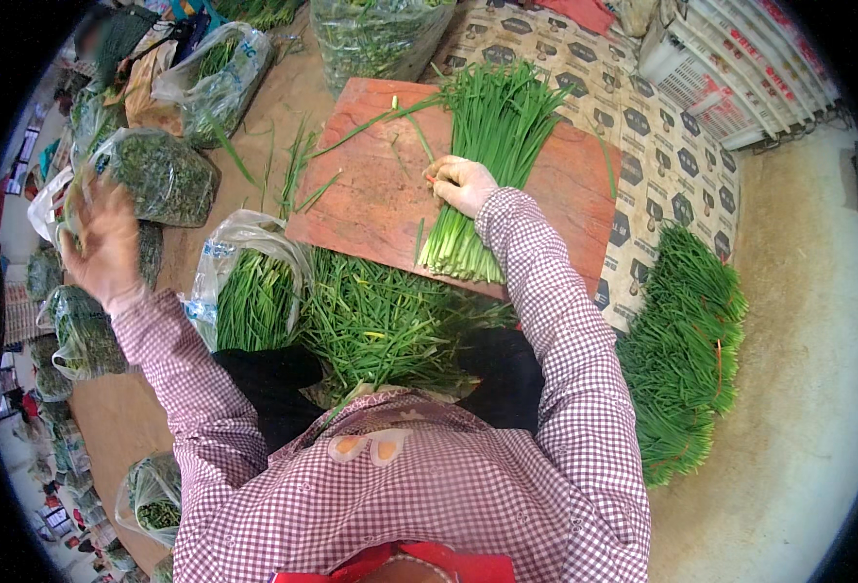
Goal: The person sorts green onions from a plastic bag by hand, removes yellowed leaves, and ties them into bundles with red string.
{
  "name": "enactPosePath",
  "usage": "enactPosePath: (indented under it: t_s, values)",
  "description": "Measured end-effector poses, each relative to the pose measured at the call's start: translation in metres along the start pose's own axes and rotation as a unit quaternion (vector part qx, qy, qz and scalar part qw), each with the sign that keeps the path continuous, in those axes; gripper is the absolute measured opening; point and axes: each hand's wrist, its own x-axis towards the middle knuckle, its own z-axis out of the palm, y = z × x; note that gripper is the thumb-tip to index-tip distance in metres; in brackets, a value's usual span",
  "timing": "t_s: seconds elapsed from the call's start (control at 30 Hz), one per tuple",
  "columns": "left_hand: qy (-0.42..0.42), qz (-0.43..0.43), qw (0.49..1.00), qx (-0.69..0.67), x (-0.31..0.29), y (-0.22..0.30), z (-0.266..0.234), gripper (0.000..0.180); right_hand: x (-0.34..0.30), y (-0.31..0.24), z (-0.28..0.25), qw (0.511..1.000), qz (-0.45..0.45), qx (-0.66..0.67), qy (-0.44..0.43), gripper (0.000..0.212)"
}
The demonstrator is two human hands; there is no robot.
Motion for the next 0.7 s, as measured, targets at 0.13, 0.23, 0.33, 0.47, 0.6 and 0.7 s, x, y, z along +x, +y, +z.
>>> enactPosePath:
  t_s: [0.13, 0.23, 0.33, 0.47, 0.6, 0.7]
  values:
    - [0.074, -0.189, 0.906, 0.371, -0.001, -0.091, -0.011, 0.060, -0.003, 0.000, -0.004, 1.000, 0.007, 0.012, -0.001, 0.013]
    - [-0.058, -0.404, 0.834, 0.373, -0.042, -0.170, -0.038, 0.061, 0.000, -0.010, -0.001, 1.000, 0.006, 0.023, -0.018, 0.013]
    - [-0.075, -0.503, 0.786, 0.350, -0.098, -0.249, 0.000, 0.084, 0.000, -0.011, -0.002, 0.997, 0.029, 0.071, -0.023, 0.013]
    - [-0.165, -0.477, 0.748, 0.430, -0.135, -0.311, 0.020, 0.092, -0.001, -0.029, -0.008, 0.998, 0.011, -0.004, -0.059, 0.013]
    - [-0.223, -0.462, 0.717, 0.472, -0.134, -0.309, 0.049, 0.088, -0.012, -0.054, -0.012, 0.997, -0.005, -0.043, -0.069, 0.012]
    - [-0.277, -0.389, 0.693, 0.540, -0.125, -0.301, 0.041, 0.083, -0.016, -0.070, -0.012, 0.996, -0.054, 0.033, -0.056, 0.010]
